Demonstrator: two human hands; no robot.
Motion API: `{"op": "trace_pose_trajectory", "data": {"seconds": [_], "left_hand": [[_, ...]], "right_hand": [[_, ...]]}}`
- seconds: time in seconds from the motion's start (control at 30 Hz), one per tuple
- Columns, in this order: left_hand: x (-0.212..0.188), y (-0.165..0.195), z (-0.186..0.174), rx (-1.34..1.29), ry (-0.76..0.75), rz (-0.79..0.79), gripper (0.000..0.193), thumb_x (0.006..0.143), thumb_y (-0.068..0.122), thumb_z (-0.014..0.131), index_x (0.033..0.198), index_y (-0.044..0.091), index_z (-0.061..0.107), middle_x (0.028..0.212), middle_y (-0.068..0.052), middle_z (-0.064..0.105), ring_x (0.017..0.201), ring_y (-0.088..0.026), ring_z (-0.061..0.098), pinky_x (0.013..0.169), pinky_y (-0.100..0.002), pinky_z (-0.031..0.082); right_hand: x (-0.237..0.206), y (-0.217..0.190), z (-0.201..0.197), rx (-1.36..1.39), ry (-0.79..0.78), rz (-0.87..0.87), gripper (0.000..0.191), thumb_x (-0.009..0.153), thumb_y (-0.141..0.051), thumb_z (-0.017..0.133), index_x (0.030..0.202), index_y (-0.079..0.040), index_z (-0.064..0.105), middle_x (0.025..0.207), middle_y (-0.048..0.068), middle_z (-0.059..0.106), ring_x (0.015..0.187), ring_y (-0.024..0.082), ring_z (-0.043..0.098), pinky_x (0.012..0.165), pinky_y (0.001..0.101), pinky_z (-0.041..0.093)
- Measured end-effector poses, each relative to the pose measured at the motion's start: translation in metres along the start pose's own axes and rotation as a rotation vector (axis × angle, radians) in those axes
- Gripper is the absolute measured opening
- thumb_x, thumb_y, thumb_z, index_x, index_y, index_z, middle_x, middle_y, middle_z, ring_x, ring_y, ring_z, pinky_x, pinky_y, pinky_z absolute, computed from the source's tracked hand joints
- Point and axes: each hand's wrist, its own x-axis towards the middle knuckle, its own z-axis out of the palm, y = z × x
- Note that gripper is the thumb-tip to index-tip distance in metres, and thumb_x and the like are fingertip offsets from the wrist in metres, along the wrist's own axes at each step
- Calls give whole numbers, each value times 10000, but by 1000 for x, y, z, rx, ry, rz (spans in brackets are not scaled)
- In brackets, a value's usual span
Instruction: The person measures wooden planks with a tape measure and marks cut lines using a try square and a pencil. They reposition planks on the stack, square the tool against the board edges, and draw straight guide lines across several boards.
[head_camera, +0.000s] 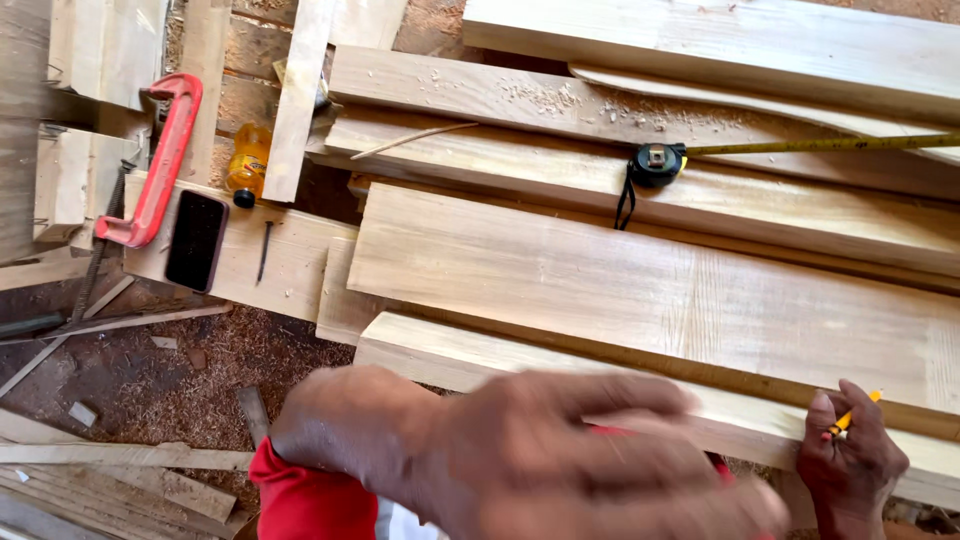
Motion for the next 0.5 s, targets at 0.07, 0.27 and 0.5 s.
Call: {"op": "trace_pose_trajectory", "data": {"seconds": [0.07, 0.27, 0.5], "left_hand": [[-1, 5, 8, 31, -125, 38, 287, 1092, 103, 585, 1335, -44, 633, 1349, -124, 678, 1298, -298, 681, 1188, -411, 533], [24, 6, 17, -202, -257, 0, 310, 1098, -21, 518, 1373, -153, 572, 1375, -194, 635, 1297, -254, 649, 1164, -312, 546], [45, 1, -12, 495, -239, 314, 180, 1056, 107, 667, 1230, 81, 700, 1225, -68, 723, 1170, -177, 711, 1089, -390, 569]], "right_hand": [[1, 1, -1, -14, -7, 5, 255, 1139, -221, 641, 1297, -23, 611, 1041, 104, 747, 924, 219, 739, 881, 328, 596], [4, -7, -4, 4, 4, 37, 249, 1133, -230, 632, 1292, -39, 614, 1011, 98, 742, 881, 213, 737, 846, 320, 596], [18, -24, -19, 36, 60, 14, 161, 1178, -178, 673, 1250, -40, 631, 950, 93, 726, 872, 249, 721, 830, 346, 594]]}}
